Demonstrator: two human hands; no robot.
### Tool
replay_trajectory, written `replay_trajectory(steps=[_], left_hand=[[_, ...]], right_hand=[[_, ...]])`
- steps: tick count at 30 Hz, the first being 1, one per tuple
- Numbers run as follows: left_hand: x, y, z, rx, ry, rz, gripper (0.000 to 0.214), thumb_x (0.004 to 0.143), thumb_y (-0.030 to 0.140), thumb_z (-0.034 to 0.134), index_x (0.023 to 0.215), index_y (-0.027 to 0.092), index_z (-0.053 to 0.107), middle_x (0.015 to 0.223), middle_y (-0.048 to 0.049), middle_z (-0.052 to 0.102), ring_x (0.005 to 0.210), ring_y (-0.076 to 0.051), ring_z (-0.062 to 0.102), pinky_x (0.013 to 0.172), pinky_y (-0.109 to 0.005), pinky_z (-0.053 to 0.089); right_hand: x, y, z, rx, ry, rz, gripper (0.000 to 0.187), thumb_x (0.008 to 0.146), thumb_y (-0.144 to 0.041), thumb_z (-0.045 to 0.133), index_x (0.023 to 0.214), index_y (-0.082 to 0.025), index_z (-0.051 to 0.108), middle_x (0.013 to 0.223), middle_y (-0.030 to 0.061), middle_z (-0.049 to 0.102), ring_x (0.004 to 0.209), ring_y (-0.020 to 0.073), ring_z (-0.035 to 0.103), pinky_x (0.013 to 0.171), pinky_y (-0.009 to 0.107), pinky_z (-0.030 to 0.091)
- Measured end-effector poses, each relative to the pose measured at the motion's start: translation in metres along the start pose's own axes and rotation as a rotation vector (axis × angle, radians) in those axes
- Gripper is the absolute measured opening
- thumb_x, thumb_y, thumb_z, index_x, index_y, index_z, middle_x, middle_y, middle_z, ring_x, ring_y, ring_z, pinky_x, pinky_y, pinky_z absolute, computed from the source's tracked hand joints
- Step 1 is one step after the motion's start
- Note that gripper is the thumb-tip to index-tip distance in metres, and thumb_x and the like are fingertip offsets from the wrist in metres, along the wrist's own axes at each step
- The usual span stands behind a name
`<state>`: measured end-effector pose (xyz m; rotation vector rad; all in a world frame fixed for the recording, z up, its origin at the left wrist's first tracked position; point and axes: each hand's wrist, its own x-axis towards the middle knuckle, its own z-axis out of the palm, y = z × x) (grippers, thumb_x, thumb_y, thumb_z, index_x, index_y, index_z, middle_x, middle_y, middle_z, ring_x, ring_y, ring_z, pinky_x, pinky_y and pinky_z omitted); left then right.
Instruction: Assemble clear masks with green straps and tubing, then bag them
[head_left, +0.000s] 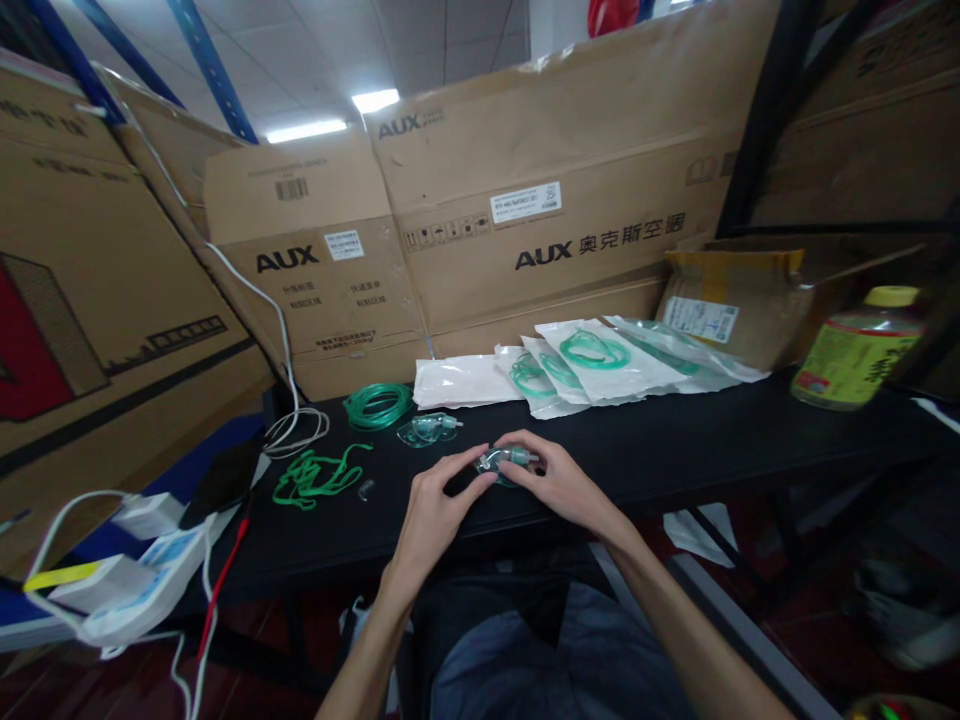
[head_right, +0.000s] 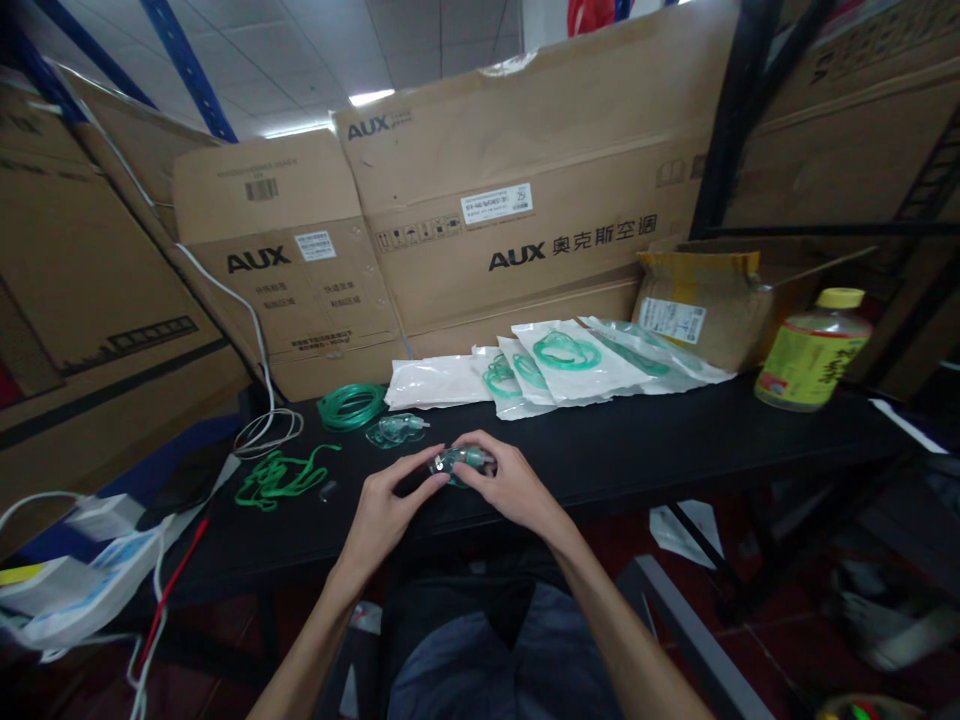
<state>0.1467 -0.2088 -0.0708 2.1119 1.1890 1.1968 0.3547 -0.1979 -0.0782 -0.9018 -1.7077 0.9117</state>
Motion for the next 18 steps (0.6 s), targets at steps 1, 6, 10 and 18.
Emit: replay_trajectory(steps=[1,6,10,18], left_hand=[[-0.0002,0.0011,-0.0001,-0.004,-0.003,-0.007,0.038,0.091,0.039,0.072,0.127,0.029,0.072,0.128,-0.002,0.074,0.117,-0.024,0.069,0.108,-0.038,0.051],[-0.0002,0.0026,-0.0001,-0.054,-0.01,-0.081,0.034,0.093,0.042,0.067,0.123,0.028,0.074,0.125,-0.0019,0.075,0.115,-0.024,0.071,0.107,-0.038,0.052],[0.0006,-0.0016,0.001,-0.131,-0.027,-0.137,0.037,0.091,0.043,0.069,0.125,0.027,0.073,0.117,-0.0022,0.078,0.104,-0.022,0.074,0.098,-0.035,0.057],[0.0002,0.0004,0.0009,-0.074,-0.024,-0.069,0.032,0.089,0.039,0.071,0.119,0.026,0.075,0.118,-0.0035,0.077,0.106,-0.023,0.073,0.101,-0.036,0.055]], right_hand=[[-0.0001,0.0005,0.0002,0.0,0.0,0.002,0.024,0.091,-0.033,0.065,0.111,-0.021,0.068,0.108,0.0043,0.074,0.099,0.021,0.069,0.089,0.032,0.054],[-0.0006,-0.0004,0.0006,-0.014,0.01,0.004,0.024,0.091,-0.034,0.066,0.11,-0.02,0.069,0.106,0.0041,0.075,0.098,0.0206,0.07,0.087,0.03,0.055],[-0.001,-0.002,0.0009,-0.032,0.015,0.001,0.024,0.09,-0.034,0.066,0.11,-0.022,0.07,0.107,0.0038,0.075,0.098,0.0209,0.07,0.088,0.03,0.055],[-0.0016,-0.0005,0.0026,-0.093,0.049,0.017,0.022,0.09,-0.034,0.065,0.105,-0.021,0.074,0.099,0.0036,0.077,0.091,0.0211,0.071,0.082,0.03,0.055]])
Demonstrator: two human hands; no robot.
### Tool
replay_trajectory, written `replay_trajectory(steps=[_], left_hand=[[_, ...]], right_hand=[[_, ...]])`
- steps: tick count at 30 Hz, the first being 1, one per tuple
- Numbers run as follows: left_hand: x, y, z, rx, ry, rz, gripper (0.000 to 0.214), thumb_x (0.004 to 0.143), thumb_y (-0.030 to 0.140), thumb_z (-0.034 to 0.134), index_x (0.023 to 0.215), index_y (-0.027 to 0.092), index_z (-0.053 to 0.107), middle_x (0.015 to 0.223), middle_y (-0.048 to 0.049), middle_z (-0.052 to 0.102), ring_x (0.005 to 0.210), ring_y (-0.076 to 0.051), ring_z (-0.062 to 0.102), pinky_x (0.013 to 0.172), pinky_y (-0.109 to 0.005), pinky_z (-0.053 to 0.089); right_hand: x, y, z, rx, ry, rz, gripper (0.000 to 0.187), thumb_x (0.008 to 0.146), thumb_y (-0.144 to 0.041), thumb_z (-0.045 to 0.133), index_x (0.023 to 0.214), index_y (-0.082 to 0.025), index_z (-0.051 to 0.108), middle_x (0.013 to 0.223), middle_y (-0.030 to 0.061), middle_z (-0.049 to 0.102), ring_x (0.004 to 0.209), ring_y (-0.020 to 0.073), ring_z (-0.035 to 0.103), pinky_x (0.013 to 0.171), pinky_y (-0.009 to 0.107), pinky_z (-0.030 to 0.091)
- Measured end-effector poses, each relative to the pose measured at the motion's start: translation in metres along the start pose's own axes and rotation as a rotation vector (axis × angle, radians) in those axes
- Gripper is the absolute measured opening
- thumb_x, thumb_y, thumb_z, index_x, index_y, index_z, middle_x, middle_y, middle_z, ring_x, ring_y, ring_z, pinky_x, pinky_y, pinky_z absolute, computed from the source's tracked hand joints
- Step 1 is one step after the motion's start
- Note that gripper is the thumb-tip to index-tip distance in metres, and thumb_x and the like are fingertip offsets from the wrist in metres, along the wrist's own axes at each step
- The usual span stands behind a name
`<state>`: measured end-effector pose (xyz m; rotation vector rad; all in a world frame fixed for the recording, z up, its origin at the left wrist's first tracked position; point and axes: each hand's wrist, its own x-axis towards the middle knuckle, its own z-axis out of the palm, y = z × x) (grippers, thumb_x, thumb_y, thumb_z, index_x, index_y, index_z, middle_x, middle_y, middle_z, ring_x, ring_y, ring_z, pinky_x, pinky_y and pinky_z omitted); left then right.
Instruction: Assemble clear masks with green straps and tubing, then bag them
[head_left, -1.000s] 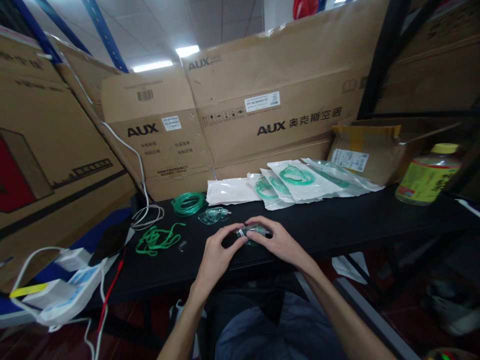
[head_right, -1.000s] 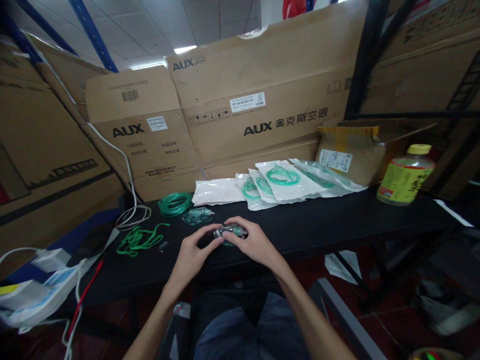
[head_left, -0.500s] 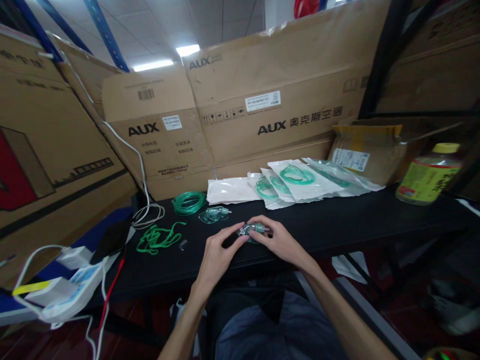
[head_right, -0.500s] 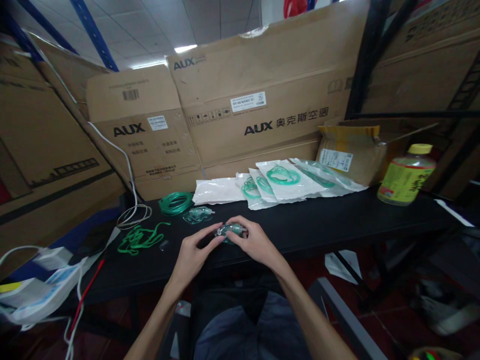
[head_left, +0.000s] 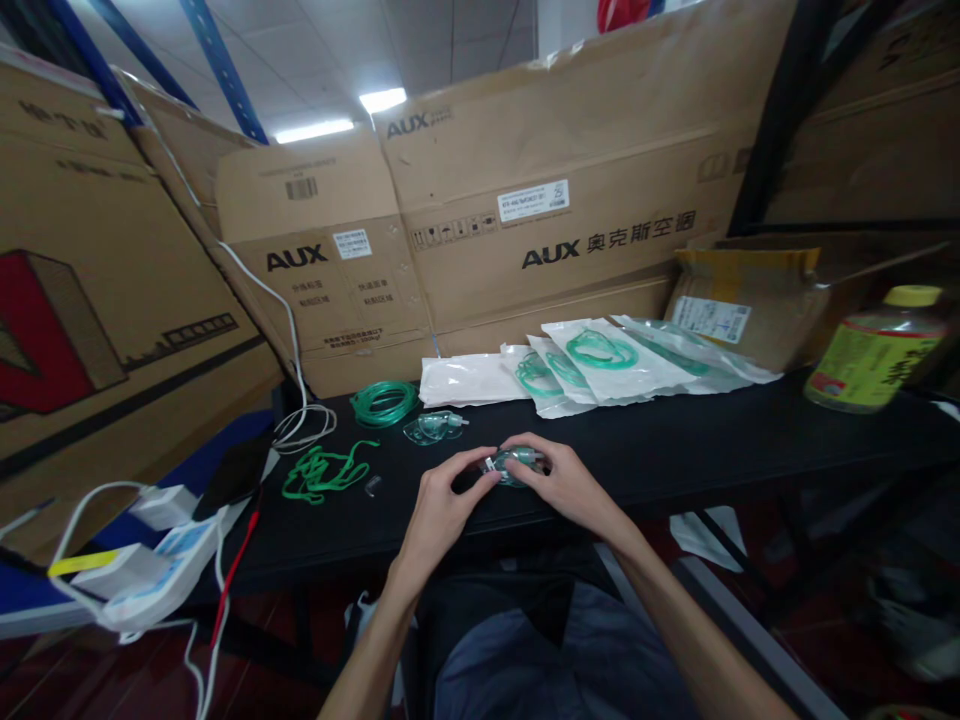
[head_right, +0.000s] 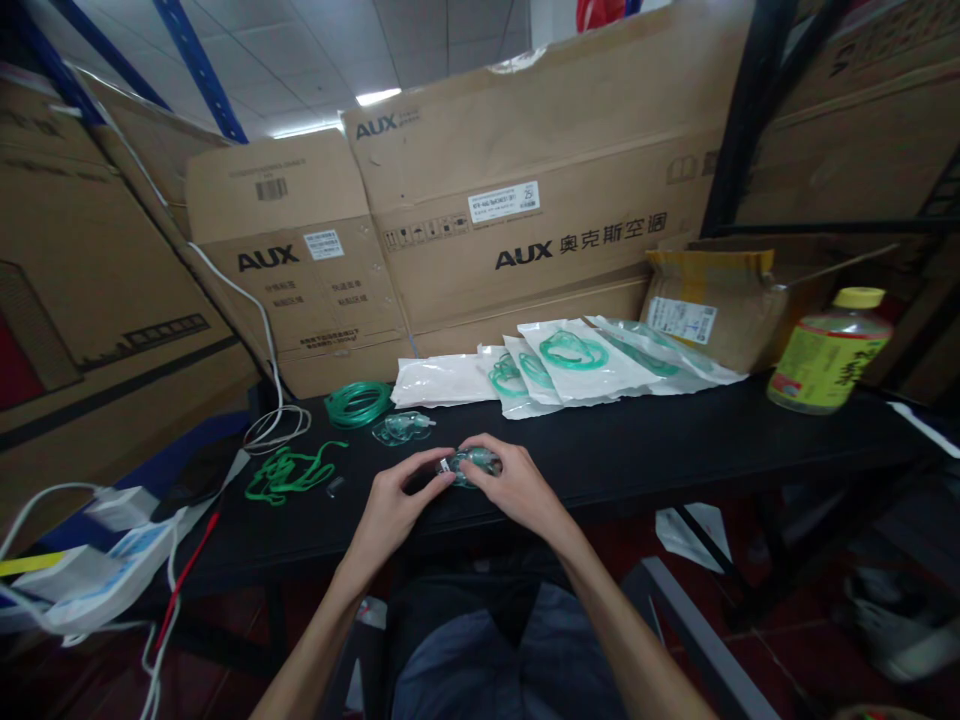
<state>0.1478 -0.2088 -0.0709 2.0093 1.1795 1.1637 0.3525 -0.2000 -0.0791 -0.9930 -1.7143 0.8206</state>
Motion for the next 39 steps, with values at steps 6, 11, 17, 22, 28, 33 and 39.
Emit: replay_trajectory(steps=[6,11,17,22,28,33,39], left_hand=[[0.0,0.004,0.0,0.013,0.026,0.014,0.03,0.091,0.038,0.069,0.119,0.026,0.074,0.117,-0.0037,0.077,0.106,-0.022,0.072,0.1,-0.035,0.054],[0.003,0.002,-0.003,0.001,0.039,0.038,0.029,0.093,0.039,0.066,0.117,0.024,0.072,0.117,-0.0054,0.075,0.105,-0.022,0.071,0.097,-0.034,0.055],[-0.002,-0.007,-0.035,0.216,0.093,0.049,0.024,0.093,0.041,0.066,0.109,0.024,0.071,0.115,-0.0056,0.076,0.108,-0.024,0.071,0.101,-0.038,0.053],[-0.015,-0.033,-0.081,0.414,0.082,0.1,0.019,0.09,0.043,0.068,0.088,0.024,0.068,0.112,-0.007,0.076,0.107,-0.026,0.071,0.099,-0.044,0.053],[-0.027,-0.061,-0.125,0.562,-0.007,0.047,0.028,0.091,0.048,0.065,0.106,0.025,0.07,0.116,-0.0064,0.075,0.113,-0.027,0.067,0.102,-0.046,0.052],[-0.031,-0.067,-0.143,0.591,-0.044,-0.016,0.049,0.092,0.051,0.063,0.136,0.027,0.059,0.126,-0.0057,0.073,0.125,-0.027,0.063,0.11,-0.048,0.047],[-0.028,-0.078,-0.159,0.604,-0.038,-0.01,0.054,0.092,0.056,0.06,0.138,0.027,0.059,0.142,-0.0077,0.064,0.131,-0.029,0.059,0.114,-0.049,0.045]], right_hand=[[-0.001,-0.002,0.0,-0.054,0.004,-0.008,0.02,0.09,-0.033,0.064,0.103,-0.021,0.074,0.093,0.0021,0.077,0.084,0.0197,0.07,0.077,0.028,0.053],[-0.001,-0.005,0.001,-0.084,0.0,-0.027,0.018,0.089,-0.031,0.064,0.102,-0.022,0.074,0.092,0.0014,0.077,0.084,0.0197,0.07,0.077,0.028,0.052],[-0.001,0.0,0.003,-0.097,0.023,-0.022,0.018,0.088,-0.029,0.065,0.102,-0.023,0.074,0.095,0.0015,0.078,0.087,0.0209,0.072,0.082,0.029,0.052],[-0.002,-0.002,0.002,-0.09,0.023,-0.019,0.018,0.088,-0.028,0.066,0.103,-0.024,0.075,0.1,0.0017,0.079,0.092,0.0218,0.072,0.084,0.03,0.051],[-0.002,-0.003,0.001,-0.088,0.02,-0.021,0.019,0.088,-0.028,0.065,0.104,-0.024,0.075,0.099,0.0019,0.079,0.092,0.0219,0.073,0.084,0.03,0.051],[-0.002,-0.003,0.001,-0.099,0.019,-0.01,0.02,0.088,-0.03,0.066,0.105,-0.023,0.075,0.098,0.0015,0.079,0.09,0.0212,0.073,0.083,0.029,0.051],[-0.001,-0.002,0.001,-0.108,0.006,0.005,0.022,0.089,-0.033,0.065,0.106,-0.022,0.074,0.1,0.0029,0.079,0.093,0.0222,0.072,0.085,0.03,0.05]])
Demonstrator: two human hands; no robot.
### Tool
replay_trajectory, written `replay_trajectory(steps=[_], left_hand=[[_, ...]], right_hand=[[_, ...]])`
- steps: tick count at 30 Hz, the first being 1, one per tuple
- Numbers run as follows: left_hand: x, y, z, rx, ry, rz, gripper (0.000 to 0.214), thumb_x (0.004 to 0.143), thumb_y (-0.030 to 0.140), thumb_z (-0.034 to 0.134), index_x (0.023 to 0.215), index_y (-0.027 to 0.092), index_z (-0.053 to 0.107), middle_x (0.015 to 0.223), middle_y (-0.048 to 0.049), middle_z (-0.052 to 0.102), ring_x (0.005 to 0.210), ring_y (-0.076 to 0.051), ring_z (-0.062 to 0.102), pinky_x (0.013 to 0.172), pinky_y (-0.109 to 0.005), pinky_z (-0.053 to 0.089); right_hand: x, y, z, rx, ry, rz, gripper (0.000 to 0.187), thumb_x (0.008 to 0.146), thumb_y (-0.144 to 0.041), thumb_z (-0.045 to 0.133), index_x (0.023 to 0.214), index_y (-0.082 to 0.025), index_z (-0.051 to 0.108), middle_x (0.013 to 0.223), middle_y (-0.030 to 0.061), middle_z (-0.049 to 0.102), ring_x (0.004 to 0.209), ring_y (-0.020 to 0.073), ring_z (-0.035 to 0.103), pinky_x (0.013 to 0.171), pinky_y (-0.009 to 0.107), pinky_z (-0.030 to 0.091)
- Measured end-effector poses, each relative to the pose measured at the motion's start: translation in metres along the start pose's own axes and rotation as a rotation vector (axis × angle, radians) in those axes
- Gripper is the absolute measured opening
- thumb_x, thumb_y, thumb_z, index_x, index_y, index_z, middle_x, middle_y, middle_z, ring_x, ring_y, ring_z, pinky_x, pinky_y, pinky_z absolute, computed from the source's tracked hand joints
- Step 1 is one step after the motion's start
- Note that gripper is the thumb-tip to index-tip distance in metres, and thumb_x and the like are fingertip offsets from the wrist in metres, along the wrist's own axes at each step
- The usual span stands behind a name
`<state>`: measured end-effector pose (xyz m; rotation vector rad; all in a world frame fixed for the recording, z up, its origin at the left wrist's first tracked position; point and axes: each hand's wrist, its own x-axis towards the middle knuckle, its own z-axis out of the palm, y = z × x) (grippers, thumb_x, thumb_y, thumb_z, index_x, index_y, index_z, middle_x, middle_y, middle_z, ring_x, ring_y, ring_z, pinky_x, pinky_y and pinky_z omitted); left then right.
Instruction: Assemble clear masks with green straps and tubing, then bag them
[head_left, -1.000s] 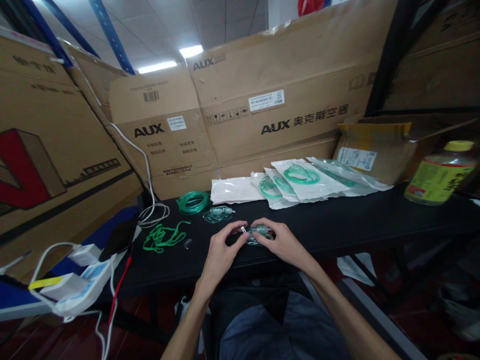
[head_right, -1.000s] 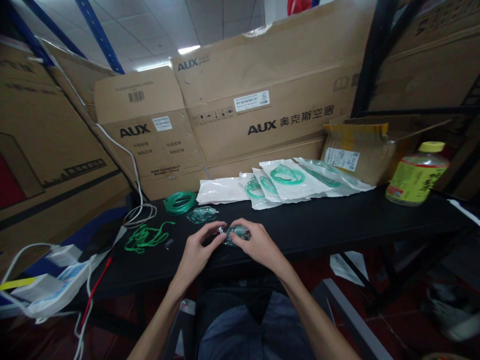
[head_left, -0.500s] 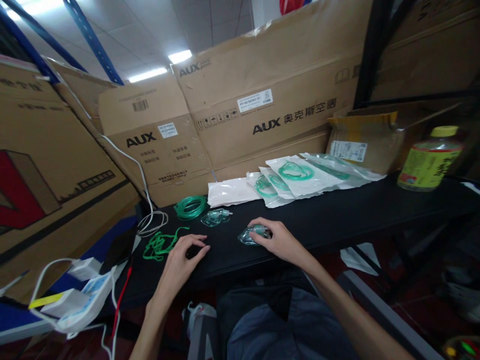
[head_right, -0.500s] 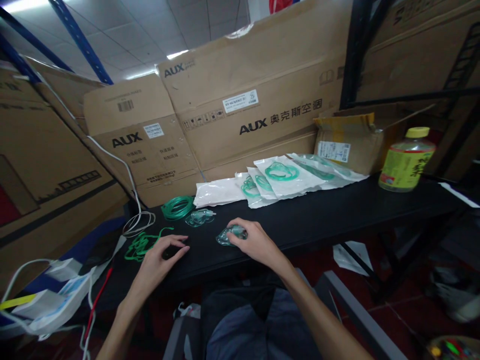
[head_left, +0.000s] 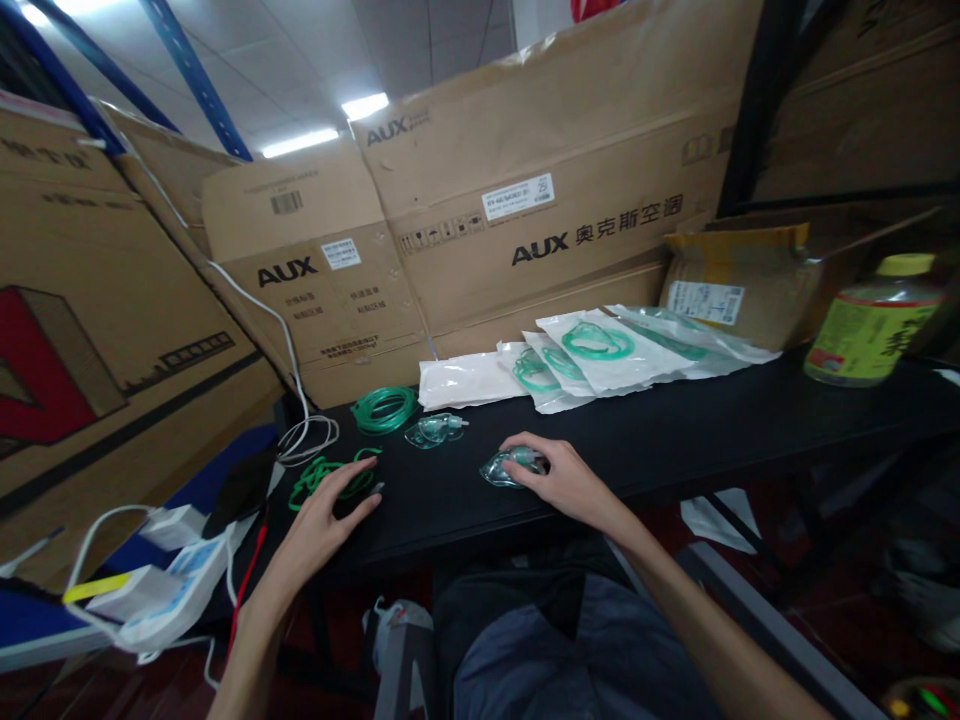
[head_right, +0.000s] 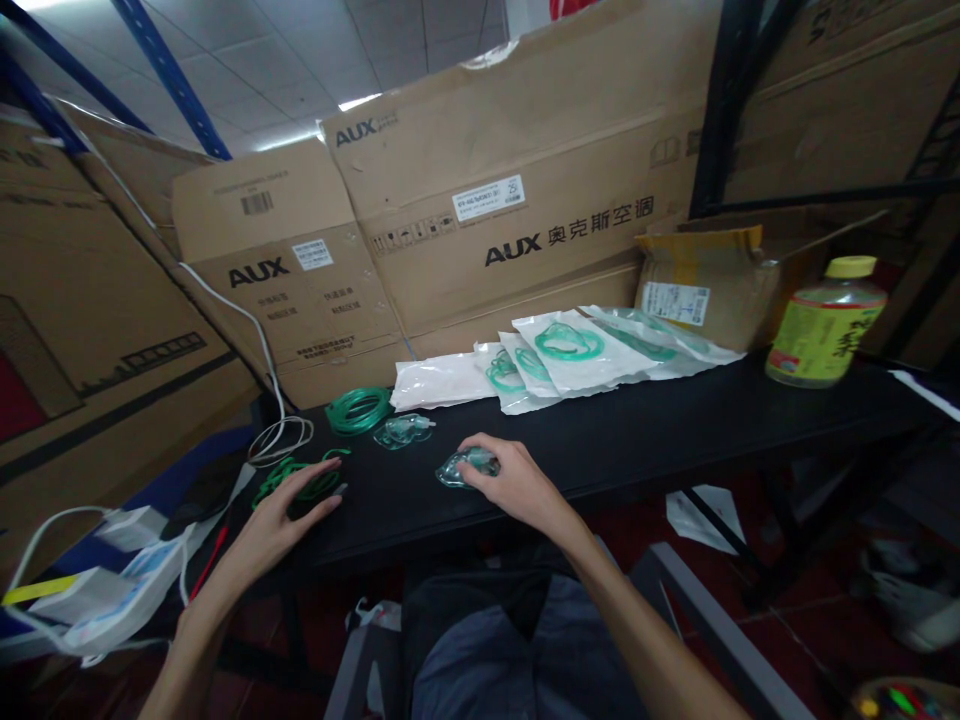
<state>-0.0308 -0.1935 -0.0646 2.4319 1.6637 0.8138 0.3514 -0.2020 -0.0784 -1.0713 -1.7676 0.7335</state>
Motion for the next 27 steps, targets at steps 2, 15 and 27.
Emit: replay_trajectory(steps=[2,15,27], left_hand=[[0.008,-0.006,-0.001,0.048,0.049,0.013,0.052,0.095,0.057,0.055,0.136,0.026,0.061,0.141,-0.0083,0.064,0.131,-0.028,0.059,0.115,-0.049,0.043],[0.059,-0.03,0.001,0.339,-0.092,0.011,0.053,0.094,0.055,0.05,0.117,0.015,0.076,0.126,-0.0147,0.073,0.12,-0.033,0.066,0.109,-0.044,0.048],[0.049,0.048,0.005,0.202,0.108,-0.191,0.054,0.098,0.06,0.041,0.11,0.022,0.078,0.108,-0.0083,0.08,0.102,-0.03,0.072,0.094,-0.038,0.053]], right_hand=[[0.0,0.0,-0.001,0.0,-0.012,0.006,0.023,0.089,-0.035,0.064,0.106,-0.022,0.074,0.101,0.0034,0.079,0.094,0.0221,0.072,0.085,0.03,0.05],[0.0,-0.001,0.0,0.02,-0.013,0.019,0.022,0.089,-0.034,0.065,0.106,-0.022,0.074,0.1,0.0023,0.078,0.093,0.0211,0.071,0.084,0.028,0.048],[0.001,0.004,0.0,0.108,0.01,0.002,0.026,0.089,-0.036,0.066,0.11,-0.023,0.07,0.106,0.0038,0.075,0.094,0.0218,0.069,0.083,0.031,0.051]])
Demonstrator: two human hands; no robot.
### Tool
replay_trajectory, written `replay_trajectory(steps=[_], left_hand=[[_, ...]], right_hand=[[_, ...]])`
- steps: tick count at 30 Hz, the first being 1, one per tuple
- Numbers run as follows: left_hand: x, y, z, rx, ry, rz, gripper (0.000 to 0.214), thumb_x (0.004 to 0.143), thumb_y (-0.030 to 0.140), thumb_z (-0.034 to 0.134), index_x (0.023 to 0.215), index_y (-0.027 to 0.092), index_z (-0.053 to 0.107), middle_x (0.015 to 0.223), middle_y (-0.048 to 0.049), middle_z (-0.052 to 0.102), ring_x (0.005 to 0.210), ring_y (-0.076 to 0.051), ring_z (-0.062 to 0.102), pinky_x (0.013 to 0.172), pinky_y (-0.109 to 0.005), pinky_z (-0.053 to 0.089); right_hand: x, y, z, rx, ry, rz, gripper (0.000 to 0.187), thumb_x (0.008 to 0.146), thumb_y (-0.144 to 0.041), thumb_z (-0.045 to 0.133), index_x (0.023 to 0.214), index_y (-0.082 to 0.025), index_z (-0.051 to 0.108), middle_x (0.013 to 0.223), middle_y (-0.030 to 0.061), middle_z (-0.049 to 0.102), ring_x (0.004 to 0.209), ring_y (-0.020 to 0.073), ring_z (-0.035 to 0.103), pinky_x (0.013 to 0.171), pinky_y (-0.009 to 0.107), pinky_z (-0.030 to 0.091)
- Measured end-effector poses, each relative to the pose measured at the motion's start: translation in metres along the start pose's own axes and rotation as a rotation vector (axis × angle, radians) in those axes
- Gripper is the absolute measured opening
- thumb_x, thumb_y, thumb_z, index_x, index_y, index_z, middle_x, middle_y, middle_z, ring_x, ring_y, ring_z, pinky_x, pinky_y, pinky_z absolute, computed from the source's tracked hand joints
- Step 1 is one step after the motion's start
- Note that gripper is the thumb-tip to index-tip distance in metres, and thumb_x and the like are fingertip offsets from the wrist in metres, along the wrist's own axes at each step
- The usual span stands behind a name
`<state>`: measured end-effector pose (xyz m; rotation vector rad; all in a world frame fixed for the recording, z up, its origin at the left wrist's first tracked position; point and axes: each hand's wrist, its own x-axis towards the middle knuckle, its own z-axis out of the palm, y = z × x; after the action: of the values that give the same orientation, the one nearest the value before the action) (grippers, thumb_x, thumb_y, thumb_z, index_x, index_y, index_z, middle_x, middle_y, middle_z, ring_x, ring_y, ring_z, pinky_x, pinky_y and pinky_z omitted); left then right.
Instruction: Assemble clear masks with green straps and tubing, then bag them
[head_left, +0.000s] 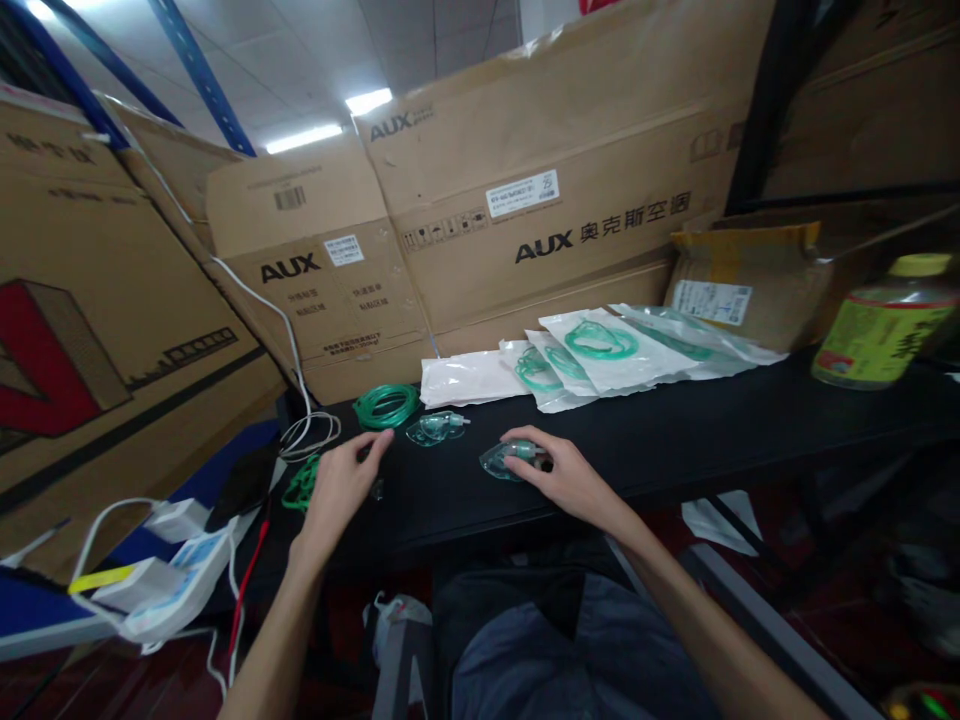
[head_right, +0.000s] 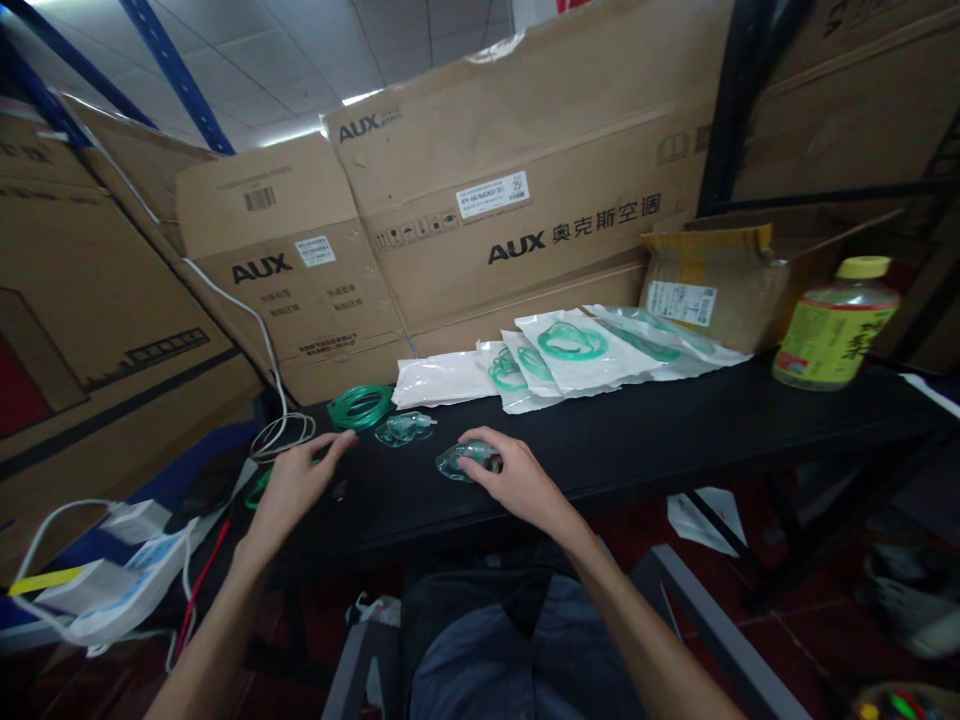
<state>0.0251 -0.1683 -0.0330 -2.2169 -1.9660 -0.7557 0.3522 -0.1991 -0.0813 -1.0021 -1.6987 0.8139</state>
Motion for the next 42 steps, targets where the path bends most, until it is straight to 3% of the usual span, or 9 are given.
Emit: replay_trajectory(steps=[4,5,8,12,16,21,28,34,42], left_hand=[[-0.013,0.067,0.03,-0.794,-0.41,-0.028,0.056,0.091,0.065,0.055,0.092,0.016,0.082,0.094,-0.0106,0.081,0.091,-0.028,0.073,0.085,-0.035,0.055],[-0.013,0.08,0.038,-0.862,-0.453,-0.012,0.058,0.091,0.067,0.055,0.093,0.016,0.082,0.095,-0.0106,0.081,0.089,-0.027,0.073,0.083,-0.035,0.056],[-0.012,0.108,0.059,-0.963,-0.483,0.012,0.06,0.092,0.066,0.053,0.096,0.014,0.082,0.094,-0.0107,0.08,0.089,-0.025,0.072,0.086,-0.035,0.055],[-0.008,0.122,0.069,-1.036,-0.452,0.016,0.057,0.094,0.062,0.053,0.091,0.012,0.08,0.089,-0.0096,0.078,0.087,-0.023,0.07,0.085,-0.034,0.055],[0.003,0.121,0.066,-1.023,-0.323,0.036,0.052,0.093,0.059,0.056,0.088,0.012,0.077,0.087,-0.0069,0.076,0.082,-0.021,0.067,0.079,-0.031,0.054],[0.037,0.104,0.054,-0.894,-0.084,0.073,0.044,0.091,0.055,0.06,0.081,0.015,0.076,0.075,-0.0023,0.071,0.075,-0.019,0.063,0.073,-0.027,0.048],[0.062,0.077,0.05,-0.756,0.139,0.076,0.048,0.094,0.056,0.053,0.088,0.014,0.076,0.074,-0.0023,0.071,0.072,-0.019,0.064,0.07,-0.026,0.047],[0.055,0.074,0.05,-0.598,0.168,0.132,0.044,0.096,0.05,0.053,0.081,0.016,0.076,0.077,-0.0035,0.074,0.073,-0.019,0.065,0.075,-0.027,0.047],[0.056,0.05,0.048,-0.461,0.114,0.196,0.028,0.087,0.023,0.057,0.107,0.02,0.076,0.106,-0.007,0.079,0.102,-0.025,0.068,0.1,-0.037,0.047]], right_hand=[[0.001,0.002,0.0,0.061,0.011,-0.029,0.027,0.089,-0.033,0.066,0.114,-0.022,0.065,0.112,0.0043,0.069,0.102,0.0216,0.066,0.089,0.032,0.05],[0.001,0.002,-0.001,0.076,0.004,-0.037,0.026,0.089,-0.032,0.066,0.113,-0.022,0.065,0.111,0.0039,0.069,0.102,0.0214,0.065,0.09,0.032,0.05],[0.001,0.0,-0.002,0.121,-0.027,-0.061,0.023,0.086,-0.026,0.069,0.109,-0.023,0.066,0.107,0.0024,0.069,0.103,0.0209,0.065,0.093,0.033,0.049],[0.002,0.003,-0.001,0.197,0.002,-0.051,0.023,0.08,-0.024,0.075,0.102,-0.024,0.069,0.112,0.0035,0.069,0.111,0.0225,0.063,0.103,0.036,0.046],[0.01,0.006,0.004,0.326,0.08,0.053,0.038,0.081,-0.038,0.077,0.114,-0.023,0.063,0.122,0.0077,0.067,0.113,0.0236,0.065,0.098,0.038,0.051],[0.054,-0.003,0.013,0.478,0.054,0.154,0.051,0.081,-0.048,0.077,0.121,-0.02,0.064,0.099,0.0069,0.074,0.095,0.0221,0.072,0.087,0.036,0.057],[0.114,-0.01,0.031,0.621,-0.049,0.203,0.037,0.079,-0.028,0.083,0.112,-0.016,0.069,0.093,0.0048,0.076,0.088,0.0171,0.072,0.083,0.03,0.058],[0.114,0.001,0.03,0.611,-0.116,0.256,0.027,0.095,-0.025,0.069,0.12,-0.015,0.065,0.105,0.0046,0.07,0.079,0.0149,0.068,0.067,0.029,0.059],[0.115,0.013,0.031,0.531,-0.092,0.412,0.033,0.098,-0.033,0.065,0.127,-0.017,0.061,0.12,0.0086,0.067,0.096,0.0209,0.069,0.081,0.04,0.061]])
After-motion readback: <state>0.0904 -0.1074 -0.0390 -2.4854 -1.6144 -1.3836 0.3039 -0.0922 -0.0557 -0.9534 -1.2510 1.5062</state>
